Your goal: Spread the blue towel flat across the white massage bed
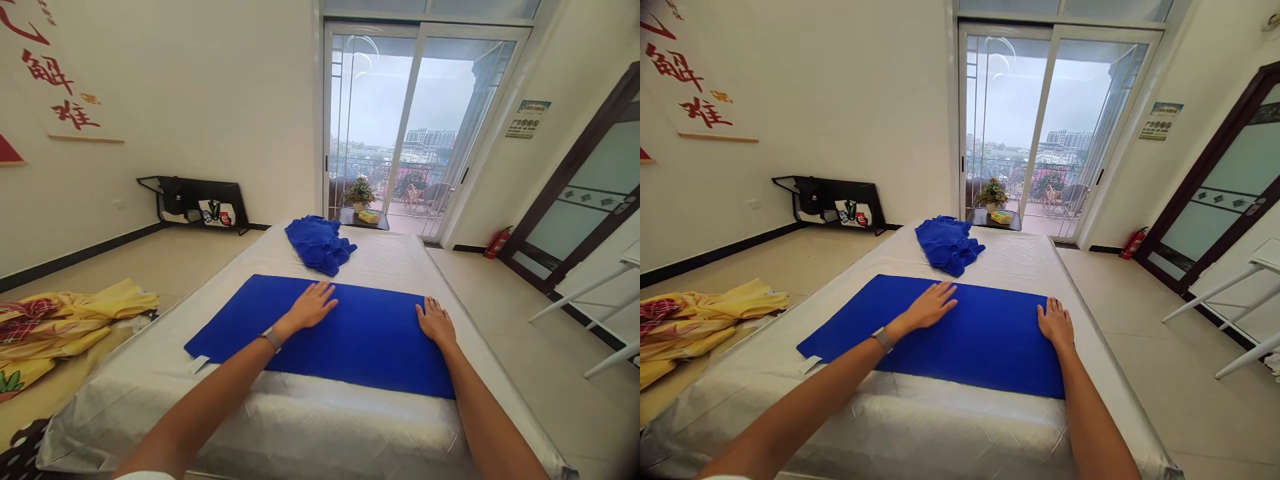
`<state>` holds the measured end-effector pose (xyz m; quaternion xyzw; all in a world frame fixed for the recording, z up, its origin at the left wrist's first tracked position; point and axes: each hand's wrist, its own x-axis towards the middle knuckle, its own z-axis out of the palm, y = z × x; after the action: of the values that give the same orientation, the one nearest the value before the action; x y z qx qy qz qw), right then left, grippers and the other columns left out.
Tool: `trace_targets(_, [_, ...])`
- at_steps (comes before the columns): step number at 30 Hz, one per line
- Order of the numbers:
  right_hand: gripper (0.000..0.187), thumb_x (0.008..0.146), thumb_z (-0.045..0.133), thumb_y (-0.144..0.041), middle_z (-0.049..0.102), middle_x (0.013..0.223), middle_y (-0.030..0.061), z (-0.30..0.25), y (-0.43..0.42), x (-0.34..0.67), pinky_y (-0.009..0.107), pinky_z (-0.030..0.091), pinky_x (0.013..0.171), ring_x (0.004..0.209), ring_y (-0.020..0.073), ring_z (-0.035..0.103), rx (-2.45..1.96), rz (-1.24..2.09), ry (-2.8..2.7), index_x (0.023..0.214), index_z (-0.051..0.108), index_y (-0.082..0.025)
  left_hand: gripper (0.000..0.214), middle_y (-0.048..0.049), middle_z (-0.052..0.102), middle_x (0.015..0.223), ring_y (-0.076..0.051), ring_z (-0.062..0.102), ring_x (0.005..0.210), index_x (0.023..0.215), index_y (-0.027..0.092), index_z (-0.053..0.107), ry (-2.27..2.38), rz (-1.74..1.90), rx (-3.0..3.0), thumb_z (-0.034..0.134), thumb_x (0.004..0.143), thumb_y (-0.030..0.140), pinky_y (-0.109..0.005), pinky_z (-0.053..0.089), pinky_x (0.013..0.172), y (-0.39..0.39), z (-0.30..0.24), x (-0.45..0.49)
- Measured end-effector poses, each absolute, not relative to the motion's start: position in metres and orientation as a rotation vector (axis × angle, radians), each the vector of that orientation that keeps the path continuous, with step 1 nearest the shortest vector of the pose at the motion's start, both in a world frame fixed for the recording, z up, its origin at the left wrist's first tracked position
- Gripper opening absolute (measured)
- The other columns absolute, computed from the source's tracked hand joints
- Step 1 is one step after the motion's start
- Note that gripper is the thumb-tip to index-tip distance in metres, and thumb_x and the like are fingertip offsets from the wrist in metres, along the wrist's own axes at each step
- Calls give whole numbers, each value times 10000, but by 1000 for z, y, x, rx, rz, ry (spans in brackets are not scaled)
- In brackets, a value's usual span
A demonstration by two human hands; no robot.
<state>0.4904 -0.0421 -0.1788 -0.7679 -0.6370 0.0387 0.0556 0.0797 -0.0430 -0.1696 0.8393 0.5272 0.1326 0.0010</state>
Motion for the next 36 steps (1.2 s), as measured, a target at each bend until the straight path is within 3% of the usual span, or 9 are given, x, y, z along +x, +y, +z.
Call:
trace_targets(6, [739, 1049, 116, -497, 194, 1710, 68, -176, -43, 490, 409, 116, 1277, 1579, 216, 146, -2332, 125, -1941, 1645, 205, -68, 810, -96, 206, 1697, -264, 148, 1585, 1639, 218, 250, 1621, 284, 2491, 162, 1004, 713, -456, 85, 1275, -55, -189, 99])
trace_targets(10, [735, 1049, 124, -492, 196, 1709, 73, -177, -42, 491, 413, 115, 1277, 1580, 219, 144, -2333, 115, -1941, 1644, 213, -71, 811, -85, 196, 1697, -270, 155, 1583, 1641, 231, 228, 1788, 218, 2418, 187, 997, 722, -469, 103, 1269, -71, -190, 16])
trace_targets(17, [731, 1049, 133, -483, 214, 1706, 81, -178, -43, 489, 417, 140, 1273, 1575, 223, 167, -2340, 101, -1931, 1643, 206, -64, 841, -165, 224, 1686, -329, 214, 1565, 1631, 126, 243, 2323, 121, 2074, 168, 991, 666, -544, 222, 1229, -110, -192, -136])
trace_targets(20, [670, 1047, 148, -371, 314, 1669, 130, -168, -50, 483, 440, 151, 1264, 1557, 247, 231, -2339, -70, -1932, 1597, 339, -39, 856, -171, 259, 1679, -325, 237, 1559, 1618, 134, 292, 2342, 183, 2076, 164, 980, 690, -526, 251, 1221, -118, -195, -148])
trace_targets(25, [599, 1004, 233, -221, 467, 1571, 191, -144, -73, 437, 444, 53, 1271, 1538, 277, 280, -2098, -424, -2168, 1486, 514, -3, 838, -158, 276, 1678, -319, 253, 1555, 1612, 153, 317, 2342, 220, 2077, 187, 976, 682, -513, 240, 1231, -115, -200, -142])
trace_targets(29, [614, 1043, 201, -317, 428, 1609, 119, -139, -98, 348, 427, 117, 1270, 1543, 254, 280, -1963, -161, -2263, 1551, 461, -90, 808, -154, 264, 1681, -315, 242, 1558, 1620, 136, 292, 2362, 229, 2073, 219, 983, 627, -518, 230, 1240, -113, -204, -144])
trace_targets(33, [765, 1056, 155, -541, 211, 1692, 133, -147, -121, 270, 429, 96, 1276, 1582, 255, 138, -1736, 222, -2412, 1623, 277, -42, 792, -154, 263, 1682, -313, 248, 1557, 1618, 125, 292, 2360, 229, 2105, 220, 988, 599, -520, 230, 1242, -114, -206, -146])
trace_targets(36, [830, 1046, 129, -596, 141, 1701, 153, -154, -129, 258, 438, 61, 1281, 1587, 254, 91, -1734, 381, -2447, 1631, 203, -13, 793, -156, 248, 1686, -311, 242, 1559, 1622, 121, 280, 2346, 172, 2102, 218, 986, 591, -517, 231, 1241, -114, -205, -147])
